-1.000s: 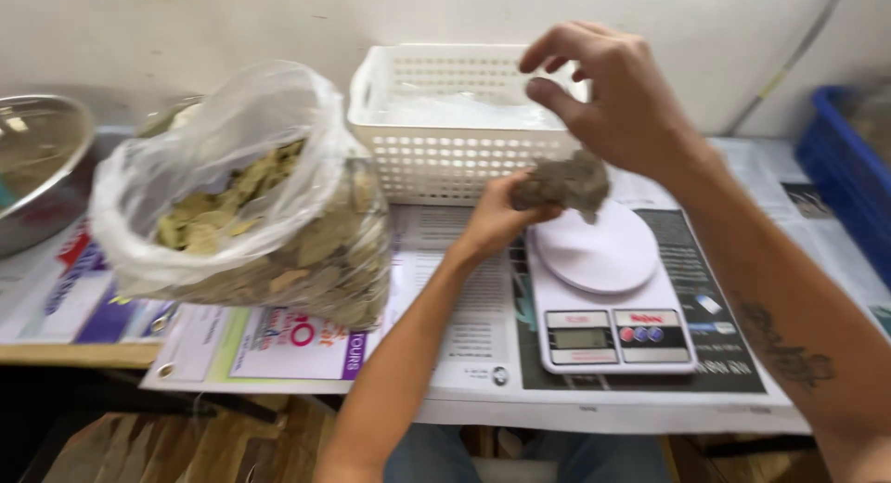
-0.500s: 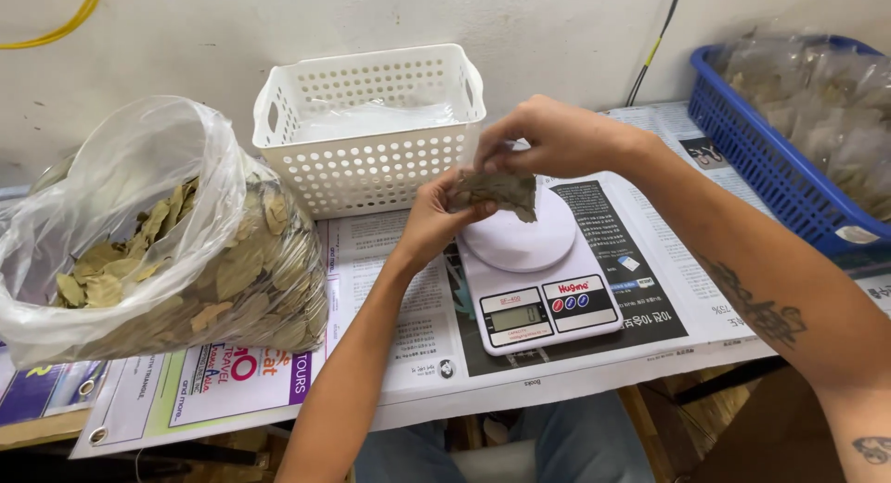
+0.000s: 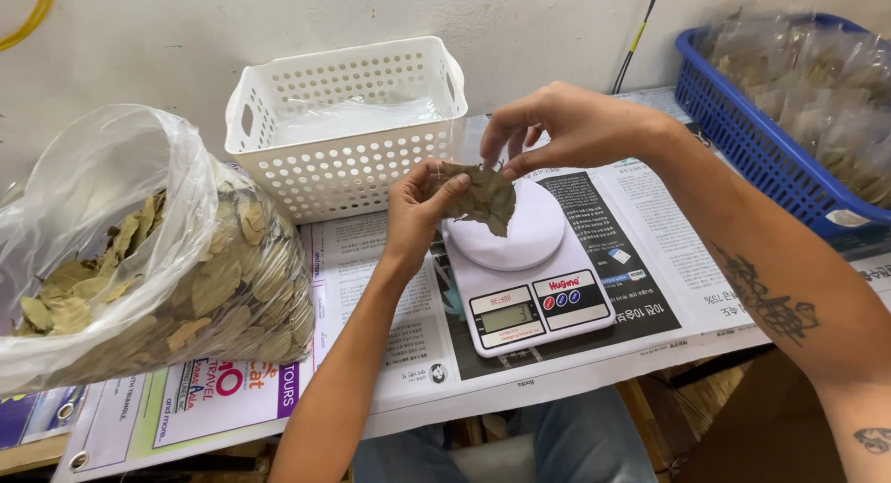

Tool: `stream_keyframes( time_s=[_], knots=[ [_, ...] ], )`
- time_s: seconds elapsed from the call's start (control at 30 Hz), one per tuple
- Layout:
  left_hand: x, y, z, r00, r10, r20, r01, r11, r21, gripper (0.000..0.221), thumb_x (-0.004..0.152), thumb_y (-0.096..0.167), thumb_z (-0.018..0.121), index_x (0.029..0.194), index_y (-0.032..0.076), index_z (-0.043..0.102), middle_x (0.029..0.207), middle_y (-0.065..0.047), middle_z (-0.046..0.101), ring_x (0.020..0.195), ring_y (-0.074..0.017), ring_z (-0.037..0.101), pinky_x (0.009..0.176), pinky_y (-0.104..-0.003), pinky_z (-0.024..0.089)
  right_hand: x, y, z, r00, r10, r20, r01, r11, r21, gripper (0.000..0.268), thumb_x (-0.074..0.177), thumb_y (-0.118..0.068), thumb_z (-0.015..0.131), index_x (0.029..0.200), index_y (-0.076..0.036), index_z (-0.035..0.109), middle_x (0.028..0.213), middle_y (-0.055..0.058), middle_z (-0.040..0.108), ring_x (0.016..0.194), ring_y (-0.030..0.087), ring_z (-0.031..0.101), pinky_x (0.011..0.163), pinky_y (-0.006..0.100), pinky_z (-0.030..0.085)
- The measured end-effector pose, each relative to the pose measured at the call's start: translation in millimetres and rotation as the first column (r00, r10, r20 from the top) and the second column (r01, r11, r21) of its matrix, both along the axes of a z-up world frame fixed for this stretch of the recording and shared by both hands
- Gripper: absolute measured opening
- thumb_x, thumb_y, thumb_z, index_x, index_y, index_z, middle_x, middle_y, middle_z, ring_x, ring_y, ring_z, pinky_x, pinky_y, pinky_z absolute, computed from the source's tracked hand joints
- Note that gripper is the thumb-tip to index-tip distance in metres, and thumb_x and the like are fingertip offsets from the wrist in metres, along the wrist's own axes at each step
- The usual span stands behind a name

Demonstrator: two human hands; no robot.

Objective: Weighing dried leaves on a digital scale and placing them into small plastic bags for packaging.

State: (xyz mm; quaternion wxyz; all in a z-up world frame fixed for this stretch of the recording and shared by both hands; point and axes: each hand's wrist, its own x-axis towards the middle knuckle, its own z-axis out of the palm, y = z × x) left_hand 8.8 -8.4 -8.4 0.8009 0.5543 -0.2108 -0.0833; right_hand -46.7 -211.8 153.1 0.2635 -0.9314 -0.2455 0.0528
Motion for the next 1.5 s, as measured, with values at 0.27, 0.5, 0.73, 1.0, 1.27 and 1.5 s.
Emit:
stream_keyframes(
  time_s=[0.27, 0.5, 0.73, 1.0, 1.27, 1.5],
  knots=[
    [-17.6, -11.7, 4.1, 0.992, 0.051, 0.114, -0.056, 0.998, 0.041, 0.015, 0.089, 0.02, 0.083, 0.103, 0.016, 0.078, 0.089, 0.002, 0.077, 0.086, -0.0039, 0.067, 0.08, -0.025, 0.057, 9.4, -11.2, -24.7, 0.998, 0.003, -0.07, -0.005, 1.0, -0.027, 0.015, 0.081, -0.023, 0.085, 0.094, -0.018, 0.078, 0.071, -0.002, 0.076, 0.074, 0.016, 0.068, 0.088, 0.032, 0.053],
    [-31.5, -7.3, 21.2, 0.998, -0.046, 0.051, 0.043, 0.998, 0.048, 0.04, 0.082, 0.018, 0.088, 0.118, 0.012, 0.072, 0.105, -0.001, 0.078, 0.095, -0.0078, 0.069, 0.088, -0.026, 0.058, 14.1, -14.9, -41.6, 0.976, -0.058, 0.21, 0.012, 0.977, 0.213, 0.017, 0.084, -0.02, 0.087, 0.092, -0.015, 0.072, 0.079, -0.003, 0.071, 0.082, 0.013, 0.066, 0.089, 0.032, 0.049],
    [-11.2, -8.6, -2.4, 0.991, 0.005, 0.131, -0.006, 1.0, 0.0, 0.012, 0.088, 0.006, 0.078, 0.098, 0.008, 0.072, 0.097, -0.003, 0.078, 0.091, -0.0121, 0.072, 0.085, -0.026, 0.06, 1.5, -17.3, -49.2, 0.926, -0.095, 0.366, 0.002, 0.97, 0.245, 0.017, 0.09, -0.023, 0.082, 0.101, -0.018, 0.07, 0.13, 0.008, 0.057, 0.127, 0.023, 0.054, 0.109, 0.04, 0.04],
    [-24.3, -10.1, 12.8, 0.986, 0.074, 0.149, -0.098, 0.982, 0.162, 0.031, 0.094, 0.036, 0.066, 0.105, 0.007, 0.074, 0.089, -0.005, 0.074, 0.076, -0.0134, 0.067, 0.06, -0.024, 0.058, 9.6, -27.9, -87.9, 0.998, -0.03, -0.059, 0.063, 0.675, 0.735, 0.038, 0.089, -0.002, 0.077, 0.12, -0.007, 0.056, 0.09, 0.012, 0.07, 0.086, 0.014, 0.068, 0.078, 0.026, 0.058],
    [-16.1, -6.5, -0.9, 0.938, 0.136, 0.319, -0.267, 0.871, 0.412, 0.019, 0.09, 0.03, 0.075, 0.08, 0.014, 0.074, 0.072, 0.006, 0.064, 0.071, -0.0064, 0.054, 0.062, -0.023, 0.042, 1.8, -21.3, -117.0, 0.963, -0.199, -0.182, 0.269, 0.648, 0.713, 0.04, 0.097, -0.019, 0.068, 0.132, -0.007, 0.052, 0.083, 0.008, 0.07, 0.08, 0.014, 0.068, 0.076, 0.026, 0.056],
    [-3.3, -8.1, -18.7, 0.865, 0.094, 0.493, -0.411, 0.694, 0.59, 0.044, 0.093, 0.052, 0.059, 0.114, 0.014, 0.068, 0.097, -0.004, 0.069, 0.094, -0.0198, 0.065, 0.085, -0.038, 0.047, 14.9, -31.1, -141.9, 0.909, -0.415, 0.038, 0.316, 0.746, 0.586, 0.024, 0.095, -0.012, 0.077, 0.115, -0.01, 0.064, 0.091, 0.003, 0.072, 0.083, 0.01, 0.067, 0.069, 0.021, 0.052]
  ],
)
